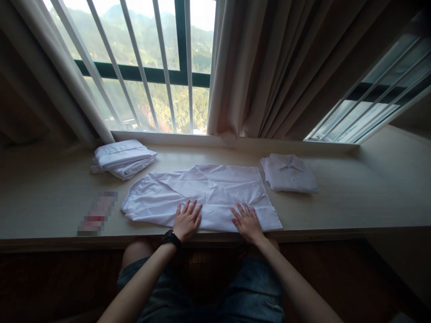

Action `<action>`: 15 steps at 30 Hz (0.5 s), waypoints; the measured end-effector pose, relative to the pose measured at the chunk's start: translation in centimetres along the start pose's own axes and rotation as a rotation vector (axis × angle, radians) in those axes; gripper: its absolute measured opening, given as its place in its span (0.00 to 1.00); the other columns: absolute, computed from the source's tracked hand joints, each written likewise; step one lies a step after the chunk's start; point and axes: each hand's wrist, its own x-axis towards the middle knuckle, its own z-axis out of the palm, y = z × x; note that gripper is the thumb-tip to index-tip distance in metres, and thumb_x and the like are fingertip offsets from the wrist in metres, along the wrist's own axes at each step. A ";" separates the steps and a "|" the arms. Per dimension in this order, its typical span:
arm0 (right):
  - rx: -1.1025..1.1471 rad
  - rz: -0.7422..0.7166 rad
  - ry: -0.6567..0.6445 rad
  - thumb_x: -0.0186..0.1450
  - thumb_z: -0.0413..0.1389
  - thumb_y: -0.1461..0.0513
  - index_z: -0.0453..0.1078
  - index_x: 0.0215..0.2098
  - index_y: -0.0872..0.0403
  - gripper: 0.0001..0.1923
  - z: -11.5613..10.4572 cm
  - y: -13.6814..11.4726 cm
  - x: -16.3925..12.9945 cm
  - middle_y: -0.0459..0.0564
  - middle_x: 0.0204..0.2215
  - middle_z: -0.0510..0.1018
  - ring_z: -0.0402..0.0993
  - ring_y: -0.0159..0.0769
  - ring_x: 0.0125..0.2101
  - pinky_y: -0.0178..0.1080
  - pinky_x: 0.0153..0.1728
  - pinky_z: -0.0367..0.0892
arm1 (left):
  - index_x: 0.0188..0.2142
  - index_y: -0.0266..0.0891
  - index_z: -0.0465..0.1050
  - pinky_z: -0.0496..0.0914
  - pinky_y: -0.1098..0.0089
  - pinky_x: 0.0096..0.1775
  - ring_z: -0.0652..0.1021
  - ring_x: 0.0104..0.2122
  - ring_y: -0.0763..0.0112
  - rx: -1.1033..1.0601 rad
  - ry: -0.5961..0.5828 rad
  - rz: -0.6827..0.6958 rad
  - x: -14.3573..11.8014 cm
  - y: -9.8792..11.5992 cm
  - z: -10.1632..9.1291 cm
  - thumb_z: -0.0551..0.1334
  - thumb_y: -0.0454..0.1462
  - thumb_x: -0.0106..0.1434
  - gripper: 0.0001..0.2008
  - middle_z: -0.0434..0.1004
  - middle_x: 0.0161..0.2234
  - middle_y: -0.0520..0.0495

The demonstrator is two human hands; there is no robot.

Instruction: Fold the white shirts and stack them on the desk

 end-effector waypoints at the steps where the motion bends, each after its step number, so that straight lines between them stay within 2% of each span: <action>1: 0.017 0.002 -0.002 0.72 0.47 0.50 0.58 0.69 0.37 0.27 0.0 0.2 0.0 0.47 0.70 0.55 0.45 0.53 0.70 0.64 0.66 0.44 | 0.65 0.50 0.64 0.48 0.42 0.65 0.58 0.68 0.50 -0.005 0.002 -0.007 0.1 -0.1 0.1 0.51 0.44 0.71 0.24 0.60 0.68 0.44; 4: 0.104 0.043 0.036 0.72 0.47 0.51 0.60 0.68 0.40 0.27 -0.6 1.7 1.6 0.49 0.69 0.58 0.50 0.53 0.69 0.61 0.65 0.50 | 0.63 0.48 0.67 0.48 0.43 0.66 0.59 0.67 0.50 -0.020 0.049 -0.025 1.1 -0.5 -0.4 0.54 0.43 0.68 0.24 0.63 0.66 0.43; 6: 0.141 0.096 0.096 0.71 0.48 0.53 0.61 0.67 0.45 0.27 -1.5 3.5 4.6 0.52 0.67 0.62 0.52 0.52 0.68 0.58 0.66 0.52 | 0.64 0.47 0.66 0.47 0.43 0.67 0.57 0.68 0.50 -0.027 0.094 -0.027 2.5 -0.2 -0.9 0.55 0.43 0.68 0.25 0.61 0.67 0.42; 8: 0.119 0.139 0.131 0.69 0.50 0.57 0.62 0.67 0.51 0.28 -2.8 6.0 9.1 0.54 0.66 0.64 0.53 0.51 0.68 0.55 0.66 0.52 | 0.65 0.48 0.64 0.45 0.41 0.67 0.55 0.69 0.49 -0.041 0.111 -0.010 4.4 0.5 -0.8 0.54 0.43 0.68 0.26 0.58 0.69 0.43; 10: 0.038 0.157 0.088 0.66 0.51 0.62 0.63 0.66 0.54 0.30 -4.1 8.7 14.5 0.56 0.64 0.66 0.55 0.50 0.67 0.53 0.67 0.52 | 0.66 0.50 0.62 0.45 0.38 0.66 0.54 0.69 0.48 -0.067 0.099 0.016 6.6 1.9 -0.1 0.55 0.43 0.68 0.27 0.56 0.70 0.44; 12: -0.053 0.134 0.005 0.62 0.53 0.67 0.62 0.67 0.55 0.34 -5.2 11.4 19.9 0.57 0.63 0.68 0.59 0.50 0.65 0.51 0.66 0.53 | 0.67 0.53 0.60 0.44 0.36 0.65 0.53 0.69 0.47 -0.097 0.083 0.047 8.8 3.5 1.3 0.55 0.44 0.68 0.28 0.55 0.70 0.45; 15: -0.091 0.100 -0.045 0.57 0.57 0.68 0.65 0.65 0.55 0.36 -6.1 14.4 26.4 0.58 0.59 0.72 0.65 0.49 0.61 0.48 0.64 0.56 | 0.67 0.56 0.60 0.42 0.31 0.64 0.53 0.69 0.43 -0.132 0.059 0.076 11.3 5.7 3.8 0.56 0.46 0.67 0.29 0.56 0.70 0.45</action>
